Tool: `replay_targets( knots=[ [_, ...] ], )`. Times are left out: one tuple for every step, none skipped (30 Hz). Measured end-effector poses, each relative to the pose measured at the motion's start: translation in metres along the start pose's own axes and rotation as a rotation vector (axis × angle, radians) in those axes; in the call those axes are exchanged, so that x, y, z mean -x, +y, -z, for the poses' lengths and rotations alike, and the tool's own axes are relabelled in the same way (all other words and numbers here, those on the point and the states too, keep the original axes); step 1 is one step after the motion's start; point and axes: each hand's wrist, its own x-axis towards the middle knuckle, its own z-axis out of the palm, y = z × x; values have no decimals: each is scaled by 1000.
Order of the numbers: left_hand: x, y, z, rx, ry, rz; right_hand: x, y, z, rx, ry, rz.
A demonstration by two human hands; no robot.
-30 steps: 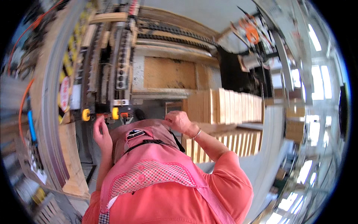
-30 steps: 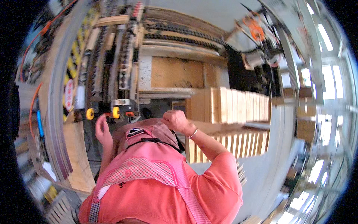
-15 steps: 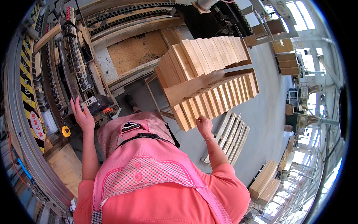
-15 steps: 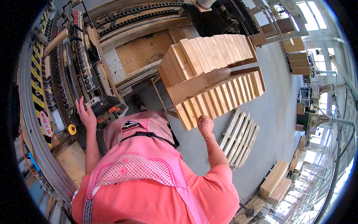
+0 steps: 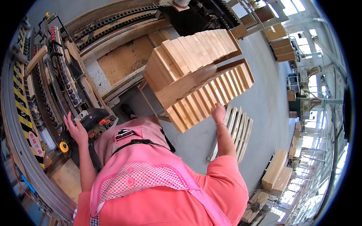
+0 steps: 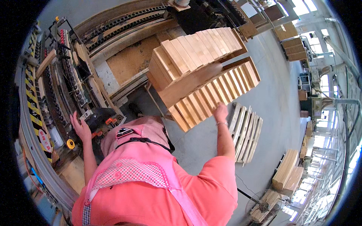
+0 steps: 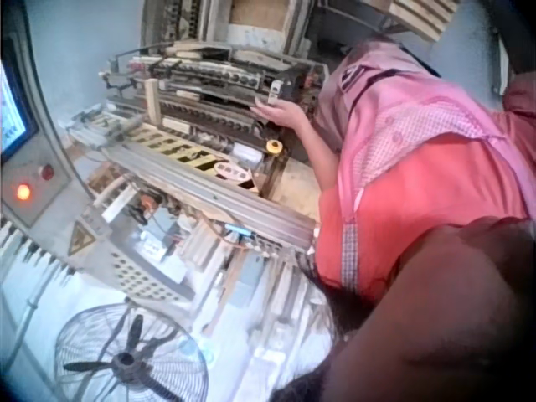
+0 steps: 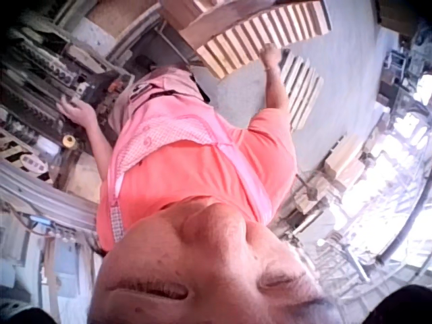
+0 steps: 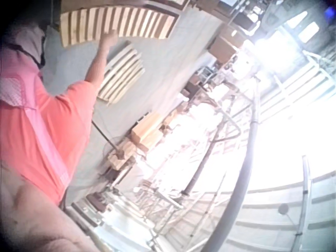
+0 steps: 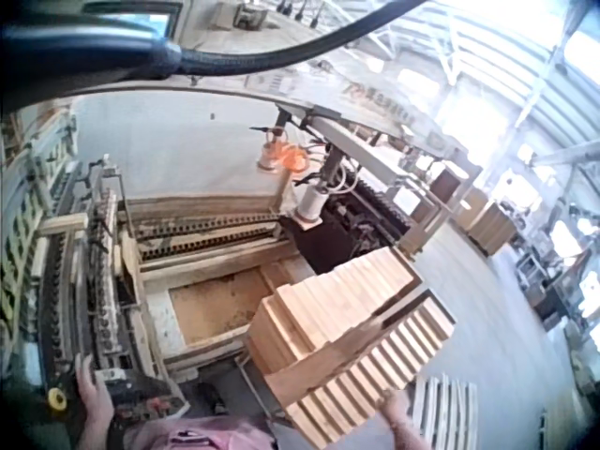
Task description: The person repeatedly picks up small wooden blocks from a stack, feeds them into a machine, and then places the processed blocks onto a table. The person handles the blocks one at a time in a continuous loop.
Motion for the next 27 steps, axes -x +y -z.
replay_targets(
  knots=[
    [-2, 2, 0, 18, -4, 14, -23, 24, 3, 56, -23, -12],
    [-3, 9, 1, 100, -22, 114, -41, 38, 3, 71, 115, -27],
    [-2, 6, 0, 165, 2, 177, -61, 49, 7, 64, 135, -33],
    [-2, -1, -2, 231, 24, 239, -80, 58, 13, 147, 87, -68],
    [-2, -4, -4, 296, 50, 301, -95, 63, 19, 152, 113, -91],
    [-6, 3, 4, 225, -36, 388, -108, 68, 25, 160, 139, -116],
    [-15, 11, 6, 326, -84, 667, -120, 74, 29, 150, 148, -129],
    [-20, -17, 8, 476, -209, 773, -134, 79, 34, 147, 140, -174],
    [-30, -19, 12, 627, -340, 877, -145, 81, 39, 147, 132, -222],
    [-30, -16, 9, 447, -228, 873, -154, 83, 43, 161, 125, -245],
    [-29, -23, 7, 416, -239, 839, -165, 79, 51, 172, 121, -260],
    [-29, -34, 5, 384, -258, 801, -173, 81, 57, 186, 117, -284],
    [-26, -43, 3, 353, -277, 763, -182, 84, 59, 190, 119, -291],
    [-25, -37, 3, 365, -232, 768, -189, 89, 61, 197, 121, -299],
    [-25, -37, 2, 335, -218, 736, -197, 94, 63, 205, 124, -307],
    [-25, -34, 2, 312, -239, 719, -206, 100, 65, 206, 75, -334],
    [-28, -27, 5, 286, -258, 702, -213, 104, 66, 215, 68, -334],
    [-29, -20, 4, 255, -228, 739, -220, 108, 67, 224, 61, -335],
    [-29, -12, 3, 224, -198, 775, -227, 112, 68, 233, 54, -335],
    [-29, -6, 2, 195, -165, 810, -233, 117, 71, 264, 57, -284],
    [-30, -5, 2, 208, -196, 788, -239, 120, 70, 242, 58, -302],
    [-31, -10, 4, 220, -226, 765, -244, 122, 69, 221, 59, -321],
    [-30, -18, 7, 232, -256, 744, -249, 123, 71, 201, 58, -339],
    [-26, -37, 8, 290, -261, 704, -254, 122, 72, 197, 41, -342],
    [-24, -49, 10, 275, -279, 680, -259, 124, 72, 182, 15, -341],
    [-24, -53, 12, 260, -295, 654, -264, 127, 71, 165, -10, -340],
    [-23, -57, 12, 245, -310, 629, -270, 131, 70, 149, -36, -338]
  ],
)
